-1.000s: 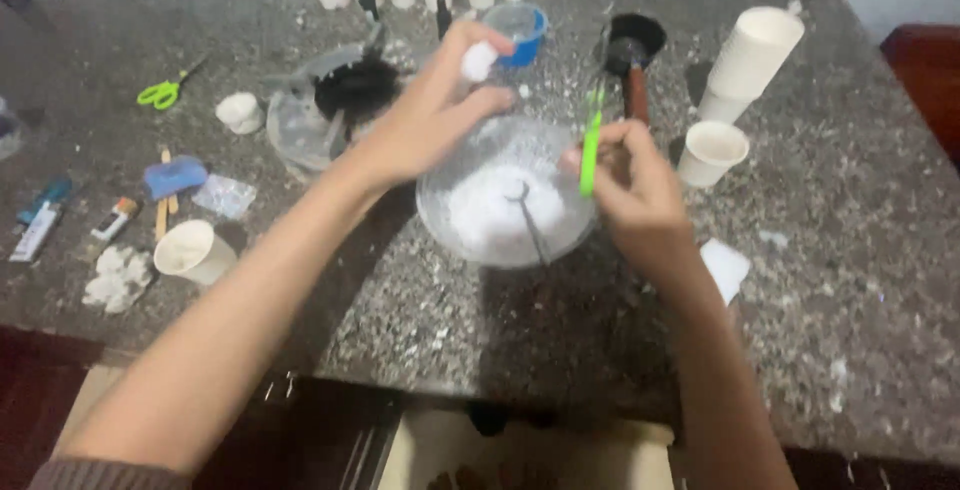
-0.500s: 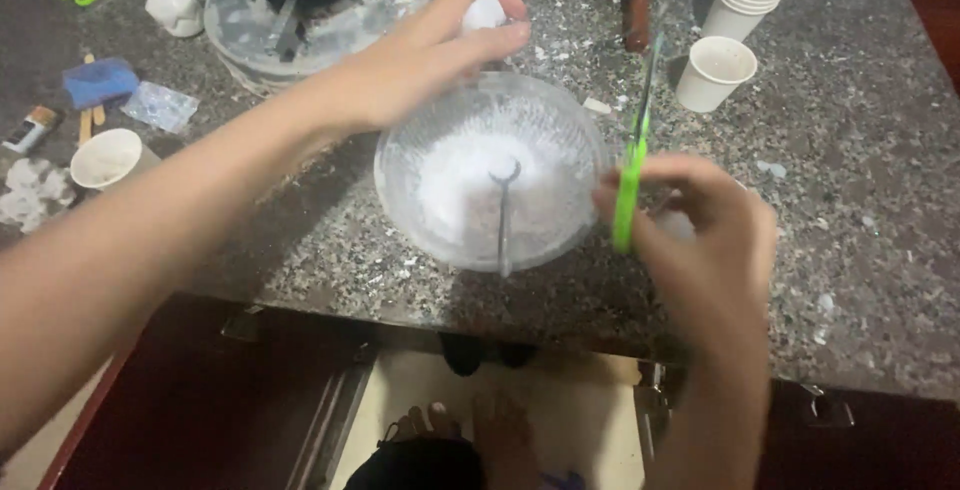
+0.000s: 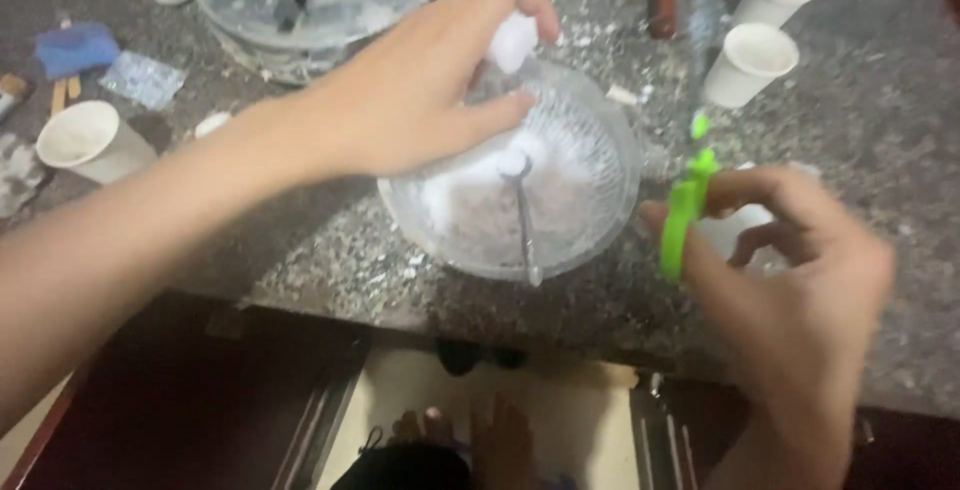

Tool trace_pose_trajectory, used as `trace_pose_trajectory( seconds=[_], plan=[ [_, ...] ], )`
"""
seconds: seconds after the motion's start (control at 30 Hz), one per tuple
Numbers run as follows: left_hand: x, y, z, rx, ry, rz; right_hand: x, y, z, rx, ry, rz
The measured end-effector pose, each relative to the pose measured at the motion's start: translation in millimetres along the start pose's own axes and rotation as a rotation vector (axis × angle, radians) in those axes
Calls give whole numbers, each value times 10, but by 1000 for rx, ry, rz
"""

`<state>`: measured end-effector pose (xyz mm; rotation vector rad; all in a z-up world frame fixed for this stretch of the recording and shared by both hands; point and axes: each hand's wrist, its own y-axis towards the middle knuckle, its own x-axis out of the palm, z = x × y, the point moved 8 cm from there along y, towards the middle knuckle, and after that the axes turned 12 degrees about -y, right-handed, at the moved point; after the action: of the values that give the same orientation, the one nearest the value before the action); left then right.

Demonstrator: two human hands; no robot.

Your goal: Using scissors to cut small pieces of white wax from a larger block into a bowl containing white powder.

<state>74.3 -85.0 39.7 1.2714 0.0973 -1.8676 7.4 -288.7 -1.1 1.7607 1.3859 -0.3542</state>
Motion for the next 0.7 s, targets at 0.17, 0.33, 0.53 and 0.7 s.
trace_pose_trajectory(
  seconds=[0.17, 0.33, 0.53, 0.7],
  plan=[
    [-66, -2, -191, -294, -173, 71, 145, 69, 90, 84, 128, 66],
    [-163, 13, -55, -54, -157, 94, 315, 145, 222, -139, 89, 149],
    [46, -138, 363, 135, -56, -53, 315, -69, 178, -429, -25, 237],
    [81, -96, 451, 19, -168, -99, 307, 179, 102, -234, -75, 171]
  ],
)
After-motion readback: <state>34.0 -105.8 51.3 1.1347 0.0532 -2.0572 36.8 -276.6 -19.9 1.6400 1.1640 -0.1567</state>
